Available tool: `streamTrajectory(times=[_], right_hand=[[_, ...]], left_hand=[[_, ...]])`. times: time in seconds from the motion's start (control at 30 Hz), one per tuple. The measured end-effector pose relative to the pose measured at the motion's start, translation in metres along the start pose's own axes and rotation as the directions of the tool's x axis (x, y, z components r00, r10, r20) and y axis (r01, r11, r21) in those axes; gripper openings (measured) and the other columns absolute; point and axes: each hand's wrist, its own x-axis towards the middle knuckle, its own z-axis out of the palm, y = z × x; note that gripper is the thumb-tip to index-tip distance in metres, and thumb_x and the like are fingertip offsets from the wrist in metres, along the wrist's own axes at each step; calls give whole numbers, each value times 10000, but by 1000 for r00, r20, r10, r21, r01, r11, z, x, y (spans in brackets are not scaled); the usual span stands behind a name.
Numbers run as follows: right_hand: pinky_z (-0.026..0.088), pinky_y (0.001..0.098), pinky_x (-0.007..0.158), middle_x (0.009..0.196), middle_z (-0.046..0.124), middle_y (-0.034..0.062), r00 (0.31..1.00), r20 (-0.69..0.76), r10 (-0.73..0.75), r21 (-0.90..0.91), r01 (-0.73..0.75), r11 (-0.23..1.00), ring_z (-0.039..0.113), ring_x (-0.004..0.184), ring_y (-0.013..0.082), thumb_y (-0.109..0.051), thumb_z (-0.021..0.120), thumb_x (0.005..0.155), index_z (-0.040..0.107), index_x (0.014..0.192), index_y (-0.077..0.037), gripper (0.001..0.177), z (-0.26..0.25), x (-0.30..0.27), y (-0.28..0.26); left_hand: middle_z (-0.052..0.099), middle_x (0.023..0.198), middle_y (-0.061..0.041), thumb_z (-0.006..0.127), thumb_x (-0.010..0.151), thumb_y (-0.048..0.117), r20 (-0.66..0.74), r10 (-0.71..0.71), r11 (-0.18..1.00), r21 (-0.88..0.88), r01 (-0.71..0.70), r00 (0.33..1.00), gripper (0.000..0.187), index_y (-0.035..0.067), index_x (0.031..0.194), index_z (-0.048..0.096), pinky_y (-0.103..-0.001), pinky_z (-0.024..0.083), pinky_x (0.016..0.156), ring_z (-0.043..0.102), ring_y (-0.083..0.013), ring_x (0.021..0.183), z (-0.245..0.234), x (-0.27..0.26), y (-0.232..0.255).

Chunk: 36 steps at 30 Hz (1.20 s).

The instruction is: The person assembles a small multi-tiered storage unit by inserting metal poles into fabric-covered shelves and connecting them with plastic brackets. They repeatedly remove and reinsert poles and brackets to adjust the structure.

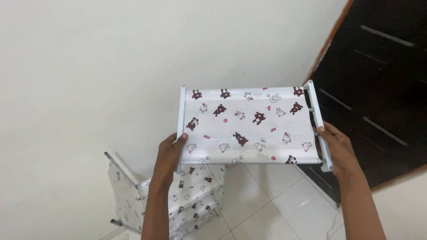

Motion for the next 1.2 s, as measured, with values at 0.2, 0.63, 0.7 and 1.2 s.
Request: streamTrajectory(times=[0.2, 0.63, 0.7, 1.2], right_hand=[[556, 304, 649, 988, 676, 110, 962, -270, -33, 91, 59, 994, 644, 828, 164, -281, 708, 1014, 615, 1309, 46, 450, -118, -21, 35], [510, 318, 698, 1151, 705, 33, 884, -466, 44, 337, 131, 932, 643, 917, 103, -161, 636, 980, 621, 1407, -123, 428, -389, -224, 97], [531, 330, 745, 1148, 701, 7, 826, -551, 118, 345, 96, 934, 646, 927, 81, -179, 620, 974, 609, 1393, -139, 421, -423, -260, 110], [471, 253, 603, 1073, 759, 34, 455, -886, 89, 63, -71, 995, 584, 739, 63, -218, 650, 982, 666, 1350, -48, 405, -614, -479, 212]], left_hand=[[677, 1281, -140, 545, 935, 265, 308, 147, 976, -197, -88, 940, 672, 51, 1550, 382, -379, 552, 915, 665, -198, 1125, 88, -24, 31], [684, 1249, -160, 471, 977, 190, 598, 112, 985, -172, -10, 794, 575, 8, 1516, 392, -377, 642, 827, 736, -227, 1031, 306, -188, 34], [688, 1255, -164, 477, 985, 198, 659, 95, 990, -142, -1, 746, 561, 6, 1506, 401, -380, 642, 830, 735, -235, 1044, 336, -219, 28], [675, 1323, -124, 486, 1014, 218, 950, -96, 995, 101, 1, 298, 525, 36, 1504, 431, -392, 631, 829, 683, -208, 1133, 553, -410, -50]])
